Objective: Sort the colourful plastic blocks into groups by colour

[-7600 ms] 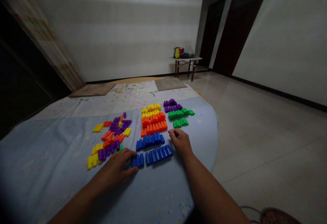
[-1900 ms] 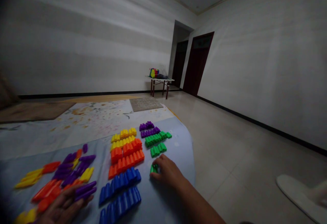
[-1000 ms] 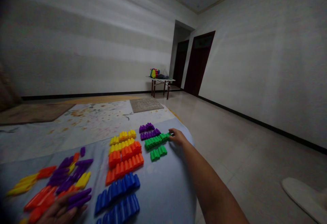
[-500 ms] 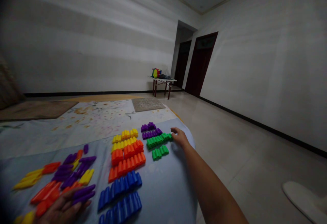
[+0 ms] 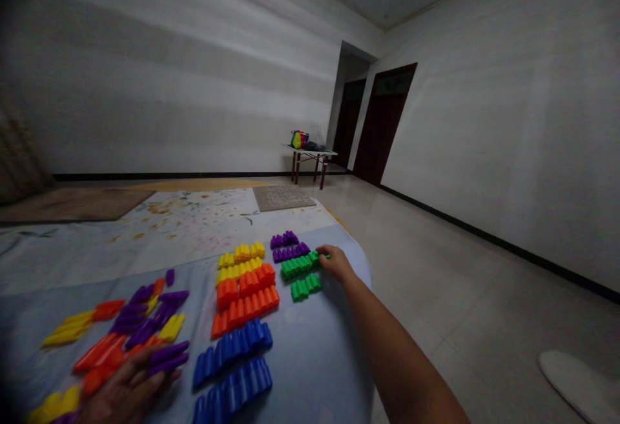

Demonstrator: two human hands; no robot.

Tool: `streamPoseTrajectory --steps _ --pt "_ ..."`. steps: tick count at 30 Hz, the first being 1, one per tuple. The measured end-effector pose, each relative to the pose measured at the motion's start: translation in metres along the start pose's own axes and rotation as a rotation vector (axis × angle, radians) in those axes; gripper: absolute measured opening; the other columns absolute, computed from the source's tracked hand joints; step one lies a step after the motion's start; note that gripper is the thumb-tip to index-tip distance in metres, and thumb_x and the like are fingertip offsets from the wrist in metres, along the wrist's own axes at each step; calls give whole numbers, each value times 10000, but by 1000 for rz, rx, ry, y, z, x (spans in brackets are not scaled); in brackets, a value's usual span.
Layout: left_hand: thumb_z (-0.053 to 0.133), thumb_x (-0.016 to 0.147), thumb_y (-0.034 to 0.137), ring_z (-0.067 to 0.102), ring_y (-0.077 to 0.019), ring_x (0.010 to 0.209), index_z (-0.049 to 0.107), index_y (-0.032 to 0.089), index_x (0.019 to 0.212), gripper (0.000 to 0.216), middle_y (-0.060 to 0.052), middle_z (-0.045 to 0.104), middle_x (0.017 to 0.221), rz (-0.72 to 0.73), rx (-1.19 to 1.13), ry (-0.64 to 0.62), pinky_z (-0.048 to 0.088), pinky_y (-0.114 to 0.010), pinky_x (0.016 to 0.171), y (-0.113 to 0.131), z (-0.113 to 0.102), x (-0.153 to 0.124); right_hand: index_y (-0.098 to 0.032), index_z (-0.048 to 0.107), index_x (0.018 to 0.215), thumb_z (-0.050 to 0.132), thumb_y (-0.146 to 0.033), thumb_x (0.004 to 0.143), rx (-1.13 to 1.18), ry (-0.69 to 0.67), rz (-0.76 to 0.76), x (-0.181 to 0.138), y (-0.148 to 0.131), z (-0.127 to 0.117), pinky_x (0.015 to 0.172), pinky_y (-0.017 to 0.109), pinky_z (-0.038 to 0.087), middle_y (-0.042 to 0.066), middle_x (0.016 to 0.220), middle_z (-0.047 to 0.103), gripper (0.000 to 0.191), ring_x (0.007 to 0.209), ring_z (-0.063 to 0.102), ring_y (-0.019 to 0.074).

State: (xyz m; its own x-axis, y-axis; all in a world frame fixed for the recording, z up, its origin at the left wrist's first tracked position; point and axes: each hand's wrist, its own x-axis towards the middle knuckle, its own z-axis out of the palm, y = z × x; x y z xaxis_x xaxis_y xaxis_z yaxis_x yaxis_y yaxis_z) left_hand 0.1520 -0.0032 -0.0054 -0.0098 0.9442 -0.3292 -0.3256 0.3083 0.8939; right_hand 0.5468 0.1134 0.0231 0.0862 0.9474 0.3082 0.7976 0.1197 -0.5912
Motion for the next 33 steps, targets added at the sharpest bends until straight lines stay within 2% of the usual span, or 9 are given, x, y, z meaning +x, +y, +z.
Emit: streamPoseTrajectory --steps 4,8,13,17,19,22,28,31,33 --pt "780 470 340 633 -229 860 566 207 947 539 -55 680 941 71 31 14 526 -284 742 11 16 -17 -156 637 996 443 -147 732 0 51 -7 -6 -17 -5 858 336 427 67 1014 648 328 966 569 190" --pt "758 512 311 638 -181 799 537 187 954 509 -59 677 921 103 -17 24 507 -267 736 16 24 -26 -174 639 976 467 -192 755 48 15 -116 -19 -66 0 828 308 431 52 985 645 280 931 567 174" --pt "734 554 288 643 -185 778 511 185 984 495 -80 666 962 110 -11 10 496 -298 743 18 24 -28 -177 648 926 523 -216 764 159 -257 -404 -57 -158 22 722 250 435 32 875 661 209 797 584 141" --pt "753 532 291 646 -199 778 484 191 987 538 -71 672 921 143 -23 0 495 -299 722 16 23 -24 -192 633 987 552 -324 778 172 -487 -392 -80 -205 47 584 211 403 14 782 659 260 663 571 117" --pt "759 529 293 647 -191 764 471 197 999 560 -51 675 872 154 -44 13 496 -283 707 14 21 -21 -196 630 1008 573 -383 763 194 -519 -343 -84 -214 60 561 203 384 15 781 651 314 658 560 115" --pt "755 546 289 646 -181 767 456 200 1031 577 -41 675 843 150 -69 6 500 -268 708 12 18 -17 -184 648 949 576 -378 761 274 -580 -242 -84 -215 76 499 187 344 -4 687 609 279 582 509 92" --pt "751 561 289 642 -166 754 456 211 1042 570 -29 677 863 177 -26 -37 506 -266 725 7 11 -12 -146 630 854 669 -277 678 687 -607 -18 -85 -213 97 515 181 374 -40 608 549 223 543 486 67" --pt "787 470 321 641 -200 770 510 194 970 586 -42 683 829 186 33 6 514 -285 702 6 14 -11 -147 637 808 691 -304 647 797 -612 16 -81 -212 101 522 196 391 -40 589 557 232 534 497 73" --pt "790 433 365 639 -224 778 541 182 920 576 -54 684 792 212 59 39 517 -300 683 6 18 -14 -152 646 813 673 -322 662 798 -573 -21 -71 -207 97 545 214 411 -28 616 585 229 557 521 86"
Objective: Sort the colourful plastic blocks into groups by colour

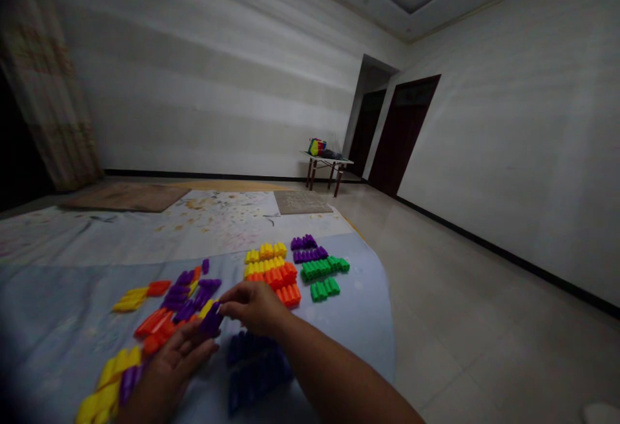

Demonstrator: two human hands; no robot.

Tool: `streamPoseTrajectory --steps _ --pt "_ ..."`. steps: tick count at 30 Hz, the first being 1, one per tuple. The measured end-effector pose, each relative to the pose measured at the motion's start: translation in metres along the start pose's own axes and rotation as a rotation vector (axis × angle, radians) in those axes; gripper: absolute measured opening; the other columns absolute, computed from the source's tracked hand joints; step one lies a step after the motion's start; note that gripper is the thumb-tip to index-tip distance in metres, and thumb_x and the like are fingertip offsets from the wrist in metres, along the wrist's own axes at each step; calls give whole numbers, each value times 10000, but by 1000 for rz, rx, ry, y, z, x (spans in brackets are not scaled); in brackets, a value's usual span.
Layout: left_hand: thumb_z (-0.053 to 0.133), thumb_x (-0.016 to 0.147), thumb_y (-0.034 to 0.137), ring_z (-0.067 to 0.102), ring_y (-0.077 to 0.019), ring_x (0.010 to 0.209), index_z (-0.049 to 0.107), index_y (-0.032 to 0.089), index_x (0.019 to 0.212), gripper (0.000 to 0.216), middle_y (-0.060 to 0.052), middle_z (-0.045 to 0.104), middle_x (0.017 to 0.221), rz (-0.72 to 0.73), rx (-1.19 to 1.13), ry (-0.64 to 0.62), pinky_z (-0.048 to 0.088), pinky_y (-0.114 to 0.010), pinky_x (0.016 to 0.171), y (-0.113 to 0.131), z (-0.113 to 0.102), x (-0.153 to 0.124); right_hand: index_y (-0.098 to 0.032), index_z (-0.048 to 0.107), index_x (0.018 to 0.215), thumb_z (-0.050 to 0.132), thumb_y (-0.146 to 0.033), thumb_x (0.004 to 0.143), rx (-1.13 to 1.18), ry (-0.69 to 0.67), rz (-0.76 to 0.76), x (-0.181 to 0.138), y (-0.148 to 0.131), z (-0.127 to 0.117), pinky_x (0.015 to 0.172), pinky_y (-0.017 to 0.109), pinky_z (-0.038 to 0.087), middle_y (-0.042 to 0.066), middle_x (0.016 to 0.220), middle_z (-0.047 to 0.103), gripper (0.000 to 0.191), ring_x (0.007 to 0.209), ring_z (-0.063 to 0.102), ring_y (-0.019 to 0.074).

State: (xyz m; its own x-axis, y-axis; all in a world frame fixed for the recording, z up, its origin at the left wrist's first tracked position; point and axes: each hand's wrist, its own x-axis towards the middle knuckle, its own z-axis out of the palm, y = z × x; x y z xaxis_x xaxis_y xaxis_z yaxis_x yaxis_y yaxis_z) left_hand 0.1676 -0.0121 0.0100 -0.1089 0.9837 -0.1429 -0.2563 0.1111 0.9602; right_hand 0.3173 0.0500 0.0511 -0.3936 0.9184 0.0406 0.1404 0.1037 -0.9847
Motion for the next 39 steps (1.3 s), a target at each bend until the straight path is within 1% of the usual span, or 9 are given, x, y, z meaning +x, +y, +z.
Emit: streamPoseTrajectory --steps 4,6,10,14,19,26,31,34,39 --pt "758 453 446 638 -238 767 564 170 890 551 -67 675 749 28 45 27 520 -320 674 2 6 -6 -145 643 886 589 -283 737 -256 209 -131 15 -10 -51 619 231 444 16 773 656 210 671 584 115" --pt "751 460 455 639 -241 760 570 166 881 542 -70 673 742 12 50 26 521 -326 676 2 7 -7 -141 629 933 525 -251 781 -569 357 -31 24 -15 -86 612 216 449 20 808 674 215 682 599 113" --pt "742 462 472 639 -240 729 579 162 844 519 -70 667 717 -9 52 27 520 -340 672 1 7 -6 -131 653 930 491 -180 781 -769 455 68 39 -13 -152 667 232 441 61 861 686 226 766 614 148" --pt "735 466 485 634 -219 667 585 162 830 510 -59 662 707 -19 51 36 517 -337 664 -1 7 -4 -161 690 881 524 -142 733 -960 488 179 52 3 -186 757 237 406 78 945 680 223 911 594 185" --pt "731 466 495 630 -212 673 594 165 808 495 -57 661 708 -28 48 42 509 -319 658 -3 6 -3 -159 709 804 518 -134 720 -1118 443 318 66 24 -191 687 230 401 98 885 694 210 839 617 196" --pt "739 457 480 629 -218 713 590 163 787 481 -62 660 713 -36 20 68 507 -315 652 -6 6 -3 -161 706 826 512 -175 744 -1245 421 436 75 41 -187 664 227 396 116 909 688 211 830 624 193" --pt "729 487 458 630 -213 678 601 164 793 443 -61 660 711 -41 27 48 505 -325 662 -3 6 -5 -149 694 880 456 -189 779 -1318 448 418 71 39 -184 668 241 395 138 968 669 262 866 612 213" --pt "718 504 458 628 -200 649 598 163 796 432 -60 661 721 -41 41 23 500 -321 663 -3 4 -5 -183 683 920 422 -198 800 -1345 440 369 66 32 -180 688 225 382 105 1023 655 287 913 590 195" --pt "692 535 483 627 -195 699 571 162 822 447 -55 652 746 -67 77 -63 486 -304 677 -3 0 -3 -199 698 813 485 -195 754 -1340 327 355 52 26 -172 636 201 361 62 894 690 221 807 602 166"
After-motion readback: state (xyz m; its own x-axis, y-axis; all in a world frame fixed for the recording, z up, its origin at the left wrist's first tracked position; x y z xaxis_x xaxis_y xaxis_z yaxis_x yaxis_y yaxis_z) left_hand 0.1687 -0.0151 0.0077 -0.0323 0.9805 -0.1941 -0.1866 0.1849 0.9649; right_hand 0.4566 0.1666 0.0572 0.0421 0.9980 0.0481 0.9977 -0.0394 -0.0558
